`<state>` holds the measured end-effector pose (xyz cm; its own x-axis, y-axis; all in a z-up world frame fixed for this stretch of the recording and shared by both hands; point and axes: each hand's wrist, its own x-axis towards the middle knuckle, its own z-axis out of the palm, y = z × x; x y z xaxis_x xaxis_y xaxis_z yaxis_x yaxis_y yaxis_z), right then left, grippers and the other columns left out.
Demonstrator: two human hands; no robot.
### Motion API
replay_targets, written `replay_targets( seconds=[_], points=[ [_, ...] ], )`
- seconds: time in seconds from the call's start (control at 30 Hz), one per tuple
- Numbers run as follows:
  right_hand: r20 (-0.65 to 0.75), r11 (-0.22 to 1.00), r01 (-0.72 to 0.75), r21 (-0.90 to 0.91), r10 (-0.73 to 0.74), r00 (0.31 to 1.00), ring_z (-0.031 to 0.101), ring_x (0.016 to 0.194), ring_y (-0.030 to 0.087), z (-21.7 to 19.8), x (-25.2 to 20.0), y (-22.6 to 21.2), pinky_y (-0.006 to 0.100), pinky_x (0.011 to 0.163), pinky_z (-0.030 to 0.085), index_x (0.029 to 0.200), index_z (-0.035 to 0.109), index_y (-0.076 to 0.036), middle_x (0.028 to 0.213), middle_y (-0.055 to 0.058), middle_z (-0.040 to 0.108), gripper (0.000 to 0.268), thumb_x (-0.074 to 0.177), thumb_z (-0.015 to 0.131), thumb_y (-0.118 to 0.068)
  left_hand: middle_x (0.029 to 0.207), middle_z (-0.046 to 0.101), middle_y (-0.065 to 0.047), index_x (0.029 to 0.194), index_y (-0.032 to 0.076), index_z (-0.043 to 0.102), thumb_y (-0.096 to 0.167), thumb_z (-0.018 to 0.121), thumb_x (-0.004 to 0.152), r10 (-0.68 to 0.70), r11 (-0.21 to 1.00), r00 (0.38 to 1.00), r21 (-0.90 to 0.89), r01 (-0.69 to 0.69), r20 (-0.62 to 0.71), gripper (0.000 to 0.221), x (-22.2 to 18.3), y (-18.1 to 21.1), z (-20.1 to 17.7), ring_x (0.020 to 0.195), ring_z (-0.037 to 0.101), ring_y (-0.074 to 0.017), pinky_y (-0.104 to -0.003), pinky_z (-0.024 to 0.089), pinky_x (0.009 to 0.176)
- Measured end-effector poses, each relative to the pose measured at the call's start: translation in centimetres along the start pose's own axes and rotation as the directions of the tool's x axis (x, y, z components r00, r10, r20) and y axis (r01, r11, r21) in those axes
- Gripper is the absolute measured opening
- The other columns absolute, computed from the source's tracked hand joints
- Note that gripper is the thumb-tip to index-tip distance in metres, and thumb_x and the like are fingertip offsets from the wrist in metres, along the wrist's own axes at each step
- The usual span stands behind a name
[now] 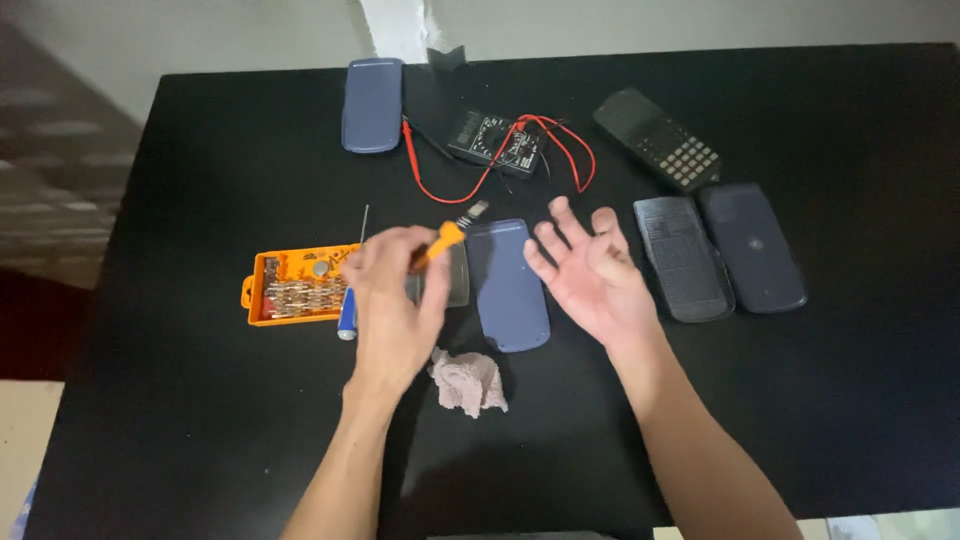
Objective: Repairing and cleaning scientific calculators using a screwdriver and a cloth on a workbench.
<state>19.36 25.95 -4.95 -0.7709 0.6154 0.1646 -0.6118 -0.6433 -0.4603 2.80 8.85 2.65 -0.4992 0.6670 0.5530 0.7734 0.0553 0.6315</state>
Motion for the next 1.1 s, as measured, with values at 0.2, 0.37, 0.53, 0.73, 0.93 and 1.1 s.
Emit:
replay_targets(
  seconds=[0.2, 0.37, 0.53, 0.73, 0.93, 1.1],
  points=[
    [0.034, 0.997, -0.065, -0.034, 0.067, 0.997, 0.056, 0.127, 0.021, -1.0, -0.1, 1.5, 0.049, 0.113, 0.045, 0.102, 0.062, -0.030, 0.140, -0.002, 0.057, 0.010, 0.095, 0.069, -0.032, 0.097, 0.075, 0.001, 0.109, 0.016, 0.075, 0.016, 0.078, 0.092, 0.008, 0.942, 0.997, -0.335, 0.019, 0.082, 0.018, -1.1, 1.4, 1.7, 0.104, 0.067, -0.0200, -0.036, 0.039, 0.099],
    [0.028, 0.993, -0.094, -0.075, 0.096, 0.995, 0.054, 0.120, 0.017, -1.0, -0.2, 1.8, 0.041, 0.102, 0.050, 0.100, 0.058, -0.031, 0.131, -0.002, 0.053, 0.012, 0.096, 0.069, -0.034, 0.090, 0.072, -0.002, 0.109, 0.014, 0.075, 0.012, 0.076, 0.093, 0.084, 0.934, 0.993, -0.354, -0.051, 0.079, 0.016, -1.0, 1.9, 1.5, 0.101, 0.066, -0.0236, -0.038, 0.038, 0.094],
    [0.014, 0.991, -0.104, -0.081, 0.105, 0.994, 0.053, 0.115, 0.015, -0.1, -0.4, 1.7, 0.038, 0.098, 0.052, 0.099, 0.057, -0.028, 0.126, -0.001, 0.052, 0.013, 0.096, 0.070, -0.033, 0.090, 0.073, 0.000, 0.108, 0.015, 0.075, 0.014, 0.076, 0.093, 0.099, 0.936, 0.992, -0.346, -0.065, 0.081, 0.016, -1.0, 1.9, 1.3, 0.099, 0.066, -0.0227, -0.037, 0.038, 0.092],
    [0.026, 0.988, -0.093, -0.122, 0.097, 0.995, 0.050, 0.110, 0.013, 0.6, -0.5, 1.9, 0.036, 0.095, 0.050, 0.098, 0.056, -0.029, 0.121, -0.001, 0.049, 0.015, 0.097, 0.070, -0.033, 0.089, 0.073, 0.000, 0.109, 0.016, 0.075, 0.013, 0.074, 0.095, 0.122, 0.929, 0.990, -0.359, -0.090, 0.069, 0.014, -0.9, 2.3, 1.2, 0.098, 0.064, -0.0218, -0.037, 0.037, 0.091],
    [0.022, 0.986, -0.099, -0.135, 0.103, 0.994, 0.050, 0.109, 0.013, 1.0, -0.5, 1.8, 0.036, 0.097, 0.049, 0.097, 0.058, -0.030, 0.119, -0.001, 0.050, 0.013, 0.096, 0.071, -0.033, 0.089, 0.073, 0.001, 0.109, 0.016, 0.074, 0.014, 0.074, 0.095, 0.128, 0.933, 0.990, -0.347, -0.098, 0.066, 0.014, -0.9, 2.2, 1.2, 0.096, 0.064, -0.0220, -0.036, 0.037, 0.091],
    [0.022, 0.987, -0.107, -0.119, 0.110, 0.994, 0.048, 0.108, 0.014, 1.3, -0.6, 1.7, 0.036, 0.094, 0.050, 0.098, 0.057, -0.029, 0.118, 0.000, 0.048, 0.012, 0.098, 0.069, -0.030, 0.090, 0.074, -0.001, 0.109, 0.016, 0.075, 0.012, 0.075, 0.094, 0.131, 0.928, 0.990, -0.358, -0.102, 0.060, 0.015, -1.0, 2.1, 1.3, 0.096, 0.065, -0.0242, -0.039, 0.038, 0.090]
  ],
)
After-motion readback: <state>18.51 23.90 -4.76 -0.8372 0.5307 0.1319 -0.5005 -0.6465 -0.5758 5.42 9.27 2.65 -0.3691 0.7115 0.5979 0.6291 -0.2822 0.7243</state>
